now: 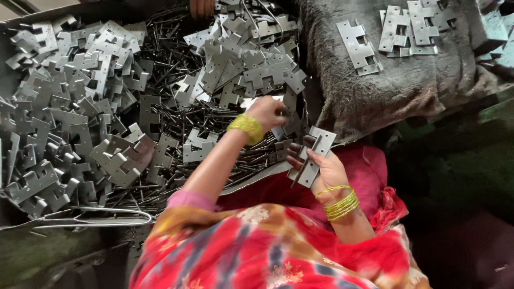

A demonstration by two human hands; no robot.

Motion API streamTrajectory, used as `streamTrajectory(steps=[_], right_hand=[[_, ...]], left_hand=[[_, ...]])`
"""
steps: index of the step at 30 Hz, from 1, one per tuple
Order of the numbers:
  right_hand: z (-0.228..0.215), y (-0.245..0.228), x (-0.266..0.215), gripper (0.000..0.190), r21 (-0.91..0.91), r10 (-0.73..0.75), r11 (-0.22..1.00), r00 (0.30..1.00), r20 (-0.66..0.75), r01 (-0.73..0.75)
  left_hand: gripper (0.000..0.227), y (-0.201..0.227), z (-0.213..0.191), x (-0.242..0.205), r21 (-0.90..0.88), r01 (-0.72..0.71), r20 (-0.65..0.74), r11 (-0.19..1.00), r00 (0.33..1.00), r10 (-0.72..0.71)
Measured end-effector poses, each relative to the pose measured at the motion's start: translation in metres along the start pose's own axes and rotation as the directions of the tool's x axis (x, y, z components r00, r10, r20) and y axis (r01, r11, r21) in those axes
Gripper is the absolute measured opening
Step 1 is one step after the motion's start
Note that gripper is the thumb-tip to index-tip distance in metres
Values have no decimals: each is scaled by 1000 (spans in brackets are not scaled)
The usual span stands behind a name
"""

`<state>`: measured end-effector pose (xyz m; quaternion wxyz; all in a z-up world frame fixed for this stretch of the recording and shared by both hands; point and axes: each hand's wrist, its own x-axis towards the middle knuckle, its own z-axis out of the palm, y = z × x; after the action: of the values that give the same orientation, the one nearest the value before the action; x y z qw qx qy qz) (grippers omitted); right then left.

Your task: The person inserts metal rods into the holes of metal plates and places the assembled units into a pile. The person handles the parts by hand, picking up plates and rods from a large bin and assembling them one at a time.

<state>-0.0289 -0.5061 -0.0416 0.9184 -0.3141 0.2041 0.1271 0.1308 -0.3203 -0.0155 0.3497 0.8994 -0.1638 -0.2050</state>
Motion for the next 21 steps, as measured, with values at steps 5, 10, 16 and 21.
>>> streamTrajectory(steps=[5,10,16,21], right_hand=[[7,16,2,31,-59,-51,997,996,80,56],[22,38,13,29,-54,38,998,997,61,-35],[33,42,10,52,-36,175,984,979,108,-172],[43,29,11,49,-94,134,987,989,57,-128]], left_hand=[[23,-21,-30,-73,379,-493,-349,783,708,614],[15,-6,-38,-119,10,-310,-545,951,795,265],[8,23,-30,-140,130,-265,-724,956,634,274],[9,22,-25,-136,-88,-180,-741,980,670,57]])
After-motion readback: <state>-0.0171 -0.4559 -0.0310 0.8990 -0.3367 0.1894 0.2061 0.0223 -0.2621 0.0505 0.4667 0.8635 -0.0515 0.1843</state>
